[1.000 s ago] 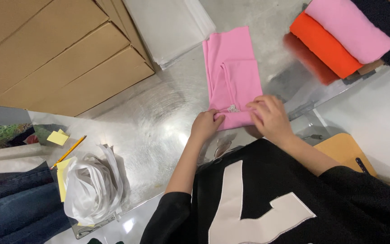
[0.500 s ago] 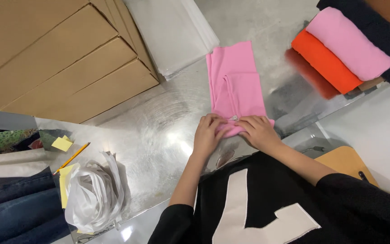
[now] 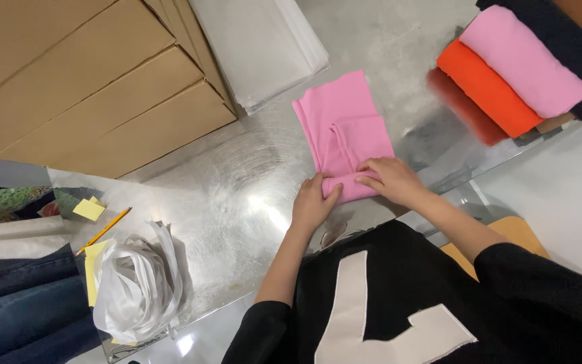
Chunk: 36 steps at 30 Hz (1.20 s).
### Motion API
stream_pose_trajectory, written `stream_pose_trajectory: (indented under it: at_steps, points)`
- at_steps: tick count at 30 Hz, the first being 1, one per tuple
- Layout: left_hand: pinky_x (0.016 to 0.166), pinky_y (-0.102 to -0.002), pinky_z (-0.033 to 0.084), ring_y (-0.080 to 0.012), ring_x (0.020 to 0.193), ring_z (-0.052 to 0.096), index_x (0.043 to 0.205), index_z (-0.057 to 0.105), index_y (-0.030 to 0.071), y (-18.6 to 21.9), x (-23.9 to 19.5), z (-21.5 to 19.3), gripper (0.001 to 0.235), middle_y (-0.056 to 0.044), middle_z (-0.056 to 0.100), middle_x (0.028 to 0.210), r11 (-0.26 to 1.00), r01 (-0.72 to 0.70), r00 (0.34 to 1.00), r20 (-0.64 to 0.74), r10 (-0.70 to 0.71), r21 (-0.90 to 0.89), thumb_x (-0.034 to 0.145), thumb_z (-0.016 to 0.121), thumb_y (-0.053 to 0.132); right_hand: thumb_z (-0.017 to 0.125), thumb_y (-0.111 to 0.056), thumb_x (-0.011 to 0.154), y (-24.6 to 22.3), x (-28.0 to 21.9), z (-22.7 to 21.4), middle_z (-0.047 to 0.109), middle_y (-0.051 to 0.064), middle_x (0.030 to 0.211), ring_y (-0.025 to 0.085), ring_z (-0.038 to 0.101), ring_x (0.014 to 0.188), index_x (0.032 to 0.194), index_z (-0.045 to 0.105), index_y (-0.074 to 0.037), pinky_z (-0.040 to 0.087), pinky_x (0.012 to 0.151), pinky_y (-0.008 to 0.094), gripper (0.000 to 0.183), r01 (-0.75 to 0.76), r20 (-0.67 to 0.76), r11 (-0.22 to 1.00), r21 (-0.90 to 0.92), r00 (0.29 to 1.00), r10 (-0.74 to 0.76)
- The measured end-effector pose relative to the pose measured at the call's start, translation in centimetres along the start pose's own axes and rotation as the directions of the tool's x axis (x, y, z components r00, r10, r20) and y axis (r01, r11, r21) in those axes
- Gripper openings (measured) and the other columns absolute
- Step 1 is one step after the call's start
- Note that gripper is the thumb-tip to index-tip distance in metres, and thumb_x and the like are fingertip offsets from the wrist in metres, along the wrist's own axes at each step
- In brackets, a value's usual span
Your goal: The person folds a pink garment and a green garment on a metal table, stacking them with other folded clothes. They also remove a dark blue garment from a hanger and fold it by hand.
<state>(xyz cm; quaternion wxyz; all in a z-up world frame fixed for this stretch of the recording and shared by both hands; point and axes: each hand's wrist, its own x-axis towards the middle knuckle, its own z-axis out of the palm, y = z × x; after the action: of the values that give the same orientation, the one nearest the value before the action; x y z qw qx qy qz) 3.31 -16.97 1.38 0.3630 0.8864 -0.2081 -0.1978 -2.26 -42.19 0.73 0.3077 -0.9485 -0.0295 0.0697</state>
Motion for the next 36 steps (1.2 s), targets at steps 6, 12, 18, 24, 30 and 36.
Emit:
stream_pose_trajectory:
  at_steps: [6,12,18,24,30,36]
  points:
    - [0.089,-0.051,0.063,-0.0439,0.105,0.074,0.117,0.068,0.005,0.1,0.9,1.6,0.048,-0.021,0.065,0.123,0.989,0.145,0.984,-0.097,-0.146,-0.020,0.104,0.061,0.051,0.056,-0.051,0.106,-1.9,-2.0,3.4,0.065,0.001,0.130,0.025,0.060,0.129,0.128,0.071,-0.022,0.042,0.105,0.045,0.039,0.171,-0.425,0.894,-0.414,0.832,-0.356]
    - [0.089,-0.058,0.062,-0.0515,0.106,0.072,0.117,0.069,0.001,-1.5,2.6,2.6,0.051,-0.020,0.059,0.126,0.971,0.240,0.969,-0.055,-0.240,0.004,0.099,0.058,0.048,0.057,-0.060,0.100,-1.9,-1.8,5.1,0.062,0.002,0.140,0.027,0.057,0.135,0.143,0.062,-0.024,0.039,0.114,0.050,0.056,0.181,-0.393,0.829,-0.530,0.813,-0.429]
    - [0.102,-0.051,0.052,-0.0334,0.124,0.061,0.117,0.072,0.014,0.9,1.1,-0.6,0.027,-0.008,0.063,0.118,0.986,-0.096,0.980,-0.163,0.118,0.137,0.108,0.061,0.036,0.066,-0.062,0.093,-0.1,1.1,4.8,0.068,-0.003,0.118,0.018,0.062,0.117,0.128,0.066,-0.026,0.042,0.100,0.042,0.050,0.270,-0.243,0.849,-0.455,0.879,-0.410]
    - [0.115,-0.056,0.047,-0.0418,0.127,0.061,0.128,0.068,0.015,0.0,-0.4,-1.9,0.055,-0.011,0.063,0.129,0.979,-0.204,0.977,-0.074,0.201,-0.031,0.084,0.084,0.045,0.063,-0.055,0.098,-1.7,2.4,2.7,0.074,0.005,0.100,0.028,0.075,0.095,0.118,0.070,-0.021,0.057,0.083,0.042,0.041,0.287,-0.073,0.937,-0.198,0.949,-0.306]
    - [0.102,-0.053,0.057,-0.0415,0.117,0.069,0.123,0.069,0.009,0.5,1.1,-2.2,0.043,-0.018,0.069,0.114,0.998,-0.058,0.998,-0.027,0.058,0.003,0.100,0.070,0.046,0.054,-0.050,0.107,-2.7,2.1,2.1,0.071,0.004,0.103,0.028,0.075,0.100,0.119,0.070,-0.021,0.058,0.081,0.040,0.035,0.159,-0.186,0.969,-0.191,0.963,-0.195]
    - [0.097,-0.055,0.059,-0.0471,0.114,0.071,0.116,0.070,0.005,-2.4,4.9,0.9,0.046,-0.026,0.070,0.110,0.996,0.073,0.997,-0.017,-0.072,0.047,0.104,0.058,0.048,0.056,-0.060,0.101,-3.1,-0.4,3.9,0.063,0.002,0.137,0.025,0.057,0.135,0.137,0.067,-0.026,0.040,0.112,0.048,0.050,0.188,-0.423,0.820,-0.541,0.781,-0.459]
